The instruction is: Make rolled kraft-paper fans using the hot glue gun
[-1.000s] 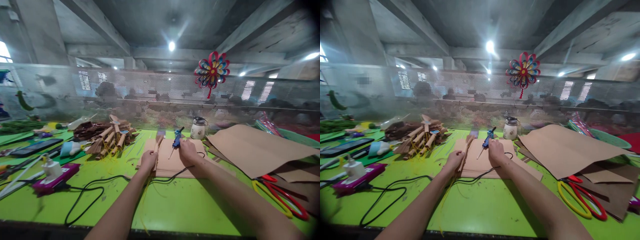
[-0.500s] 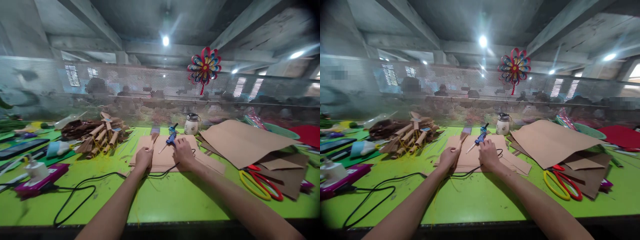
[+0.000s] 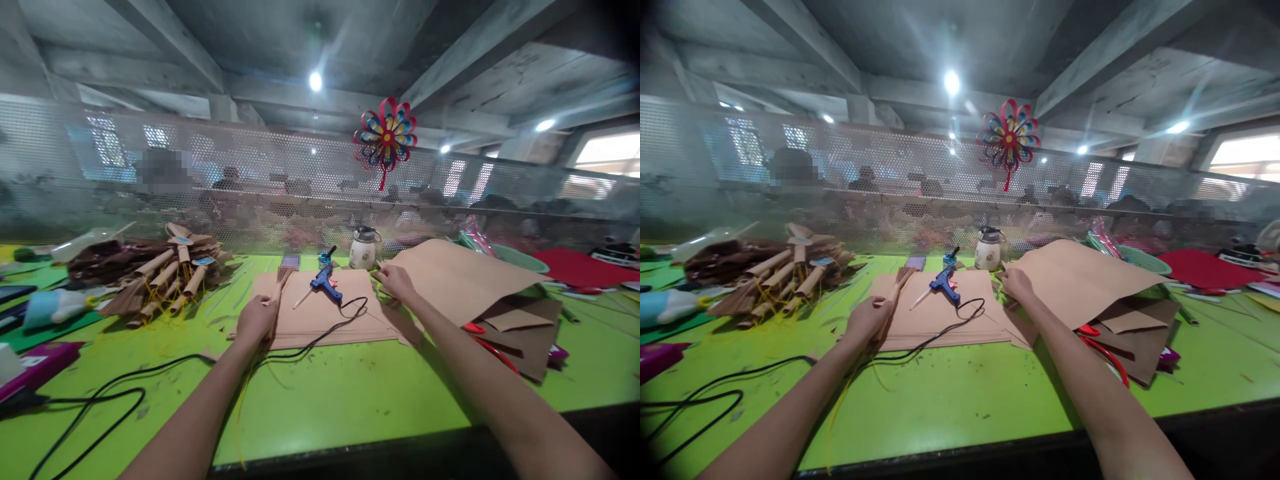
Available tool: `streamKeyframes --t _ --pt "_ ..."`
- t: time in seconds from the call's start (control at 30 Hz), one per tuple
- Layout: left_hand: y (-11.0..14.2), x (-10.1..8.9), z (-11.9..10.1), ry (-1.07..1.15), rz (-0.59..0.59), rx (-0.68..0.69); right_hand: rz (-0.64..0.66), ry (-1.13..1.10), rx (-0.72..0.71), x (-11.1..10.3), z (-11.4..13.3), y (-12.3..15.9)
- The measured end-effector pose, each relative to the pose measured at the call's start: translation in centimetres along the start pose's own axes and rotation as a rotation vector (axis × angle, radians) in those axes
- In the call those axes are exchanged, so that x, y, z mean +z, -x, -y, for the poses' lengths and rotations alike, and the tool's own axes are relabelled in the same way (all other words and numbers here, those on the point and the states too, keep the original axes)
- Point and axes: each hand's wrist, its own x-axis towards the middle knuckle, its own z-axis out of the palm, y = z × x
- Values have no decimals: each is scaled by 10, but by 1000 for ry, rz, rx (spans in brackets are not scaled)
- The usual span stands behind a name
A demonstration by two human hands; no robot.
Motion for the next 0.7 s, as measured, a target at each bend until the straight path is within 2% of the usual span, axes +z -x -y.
streamKeyframes --t 0.07,0.13,0.2,0.3,0.4,0.47,0.6,0.7 --pt "0 0 0 8 -26 8 103 19 62 7 -25 -13" --pt "1 -2 -1 15 -80 23 196 17 67 20 -39 -19" --pt "3 -5 -2 23 -150 53 246 4 56 35 -43 -20" --pt "6 -9 -5 44 -234 113 229 -33 69 53 -43 -20" --pt "8 -10 -8 66 -275 173 149 -106 109 58 -46 -22" --pt "10 -10 -9 88 -310 225 75 -179 147 51 -51 -24" --pt "12 -8 -13 160 -384 345 -153 -369 263 21 -62 -26" --pt "16 -7 -17 199 -362 394 -365 -565 339 -6 -62 -22"
